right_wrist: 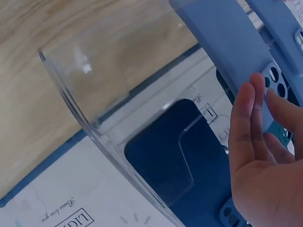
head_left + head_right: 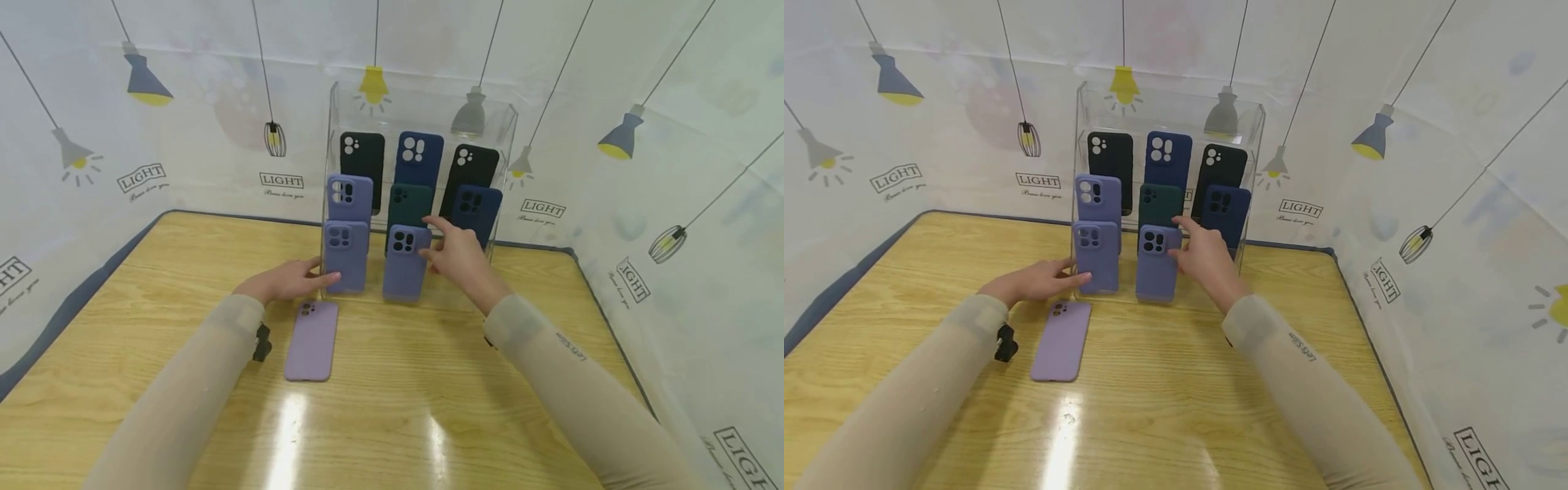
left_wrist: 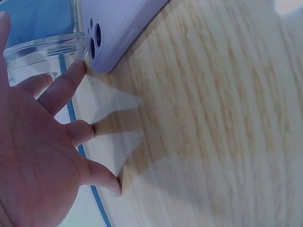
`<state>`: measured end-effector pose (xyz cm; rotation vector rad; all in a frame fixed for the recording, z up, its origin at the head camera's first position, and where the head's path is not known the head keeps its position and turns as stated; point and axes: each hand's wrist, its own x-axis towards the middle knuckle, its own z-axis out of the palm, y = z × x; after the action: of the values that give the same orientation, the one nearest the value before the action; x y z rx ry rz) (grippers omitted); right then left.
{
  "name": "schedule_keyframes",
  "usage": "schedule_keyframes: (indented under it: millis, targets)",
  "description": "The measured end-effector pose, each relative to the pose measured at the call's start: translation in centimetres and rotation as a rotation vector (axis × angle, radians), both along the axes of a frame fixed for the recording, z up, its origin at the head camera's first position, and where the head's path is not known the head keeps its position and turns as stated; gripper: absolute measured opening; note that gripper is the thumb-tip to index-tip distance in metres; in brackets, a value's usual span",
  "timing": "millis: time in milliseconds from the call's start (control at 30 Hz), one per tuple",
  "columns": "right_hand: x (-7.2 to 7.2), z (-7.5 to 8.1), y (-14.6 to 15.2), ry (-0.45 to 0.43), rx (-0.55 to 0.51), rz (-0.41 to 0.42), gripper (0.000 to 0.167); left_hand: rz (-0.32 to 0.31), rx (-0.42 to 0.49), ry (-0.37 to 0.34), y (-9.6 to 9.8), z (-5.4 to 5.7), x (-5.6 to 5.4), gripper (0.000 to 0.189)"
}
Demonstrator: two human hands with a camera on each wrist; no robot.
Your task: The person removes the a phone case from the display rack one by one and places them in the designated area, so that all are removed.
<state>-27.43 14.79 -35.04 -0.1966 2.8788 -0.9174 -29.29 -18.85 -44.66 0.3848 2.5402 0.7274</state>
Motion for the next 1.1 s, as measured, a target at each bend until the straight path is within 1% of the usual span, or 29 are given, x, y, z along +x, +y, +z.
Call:
schedule_keyframes:
  millis: [300, 533, 733, 900, 1100]
  targets:
    - [0.5, -1.2, 0.0, 0.003, 0.001, 0.004, 0.073, -0.003, 0.005, 0.005, 0.0, -0.1, 0.0, 0.11]
    - [0.8, -1.9, 0.0, -0.014, -0.002, 0.003, 0.078, -0.003, 0.001, 0.011, 0.0, -0.1, 0.0, 0.11]
    - [1.1, -2.8, 0.0, 0.005, 0.011, -0.002, 0.083, -0.003, -0.004, 0.007, 0.0, -0.1, 0.0, 0.111]
    - [1.2, -3.5, -0.1, -0.006, -0.004, 0.001, 0.089, -0.003, -0.007, 0.005, 0.0, -0.1, 0.0, 0.111]
    - [1.4, -4.2, -0.2, 0.005, 0.026, -0.011, 0.092, -0.002, -0.006, 0.007, 0.1, 0.1, 0.1, 0.109]
